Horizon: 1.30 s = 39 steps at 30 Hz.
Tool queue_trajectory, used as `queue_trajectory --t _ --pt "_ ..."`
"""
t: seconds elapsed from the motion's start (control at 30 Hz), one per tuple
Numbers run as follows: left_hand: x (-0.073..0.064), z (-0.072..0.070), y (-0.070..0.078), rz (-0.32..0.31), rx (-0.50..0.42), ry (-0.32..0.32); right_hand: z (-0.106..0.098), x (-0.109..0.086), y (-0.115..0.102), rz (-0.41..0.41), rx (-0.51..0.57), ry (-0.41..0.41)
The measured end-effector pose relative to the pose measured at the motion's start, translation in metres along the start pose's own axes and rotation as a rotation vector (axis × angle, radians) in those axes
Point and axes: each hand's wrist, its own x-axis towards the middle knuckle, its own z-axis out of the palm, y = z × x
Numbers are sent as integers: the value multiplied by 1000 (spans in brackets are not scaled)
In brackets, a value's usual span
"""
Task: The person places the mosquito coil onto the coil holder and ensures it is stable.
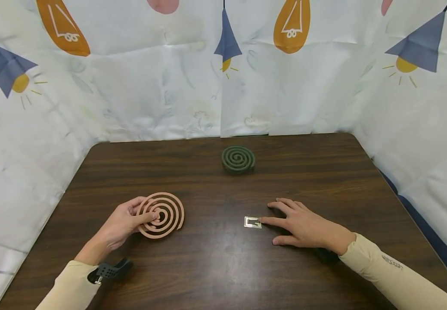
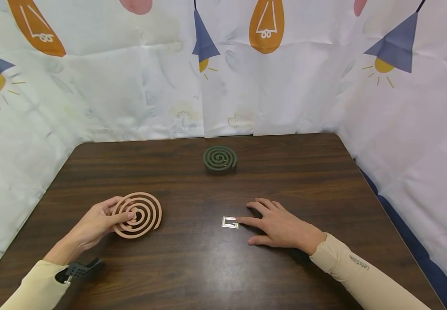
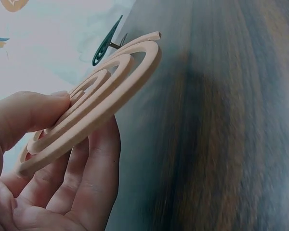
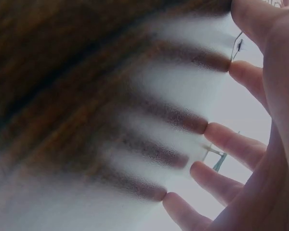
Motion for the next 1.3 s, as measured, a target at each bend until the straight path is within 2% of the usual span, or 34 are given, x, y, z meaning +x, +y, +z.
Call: queue_trajectory --t 0.13,0.33,0.57,0.77,1.03,1.3 --pt "5 4 0 2 3 0 -1 1 0 8 23 -17" --pt "10 12 2 5 -13 -11 -3 4 -1 19 -17 5" --pt "15 19 8 59 -40 -31 -5 6 -2 25 -11 3" --pt "22 27 11 82 -104 -42 -4 6 -2 22 23 -25" --pt "33 39 14 83 -156 -54 -4 5 -1 26 19 -21" --pt "44 50 19 70 -166 -78 -4 5 1 32 37 -23"
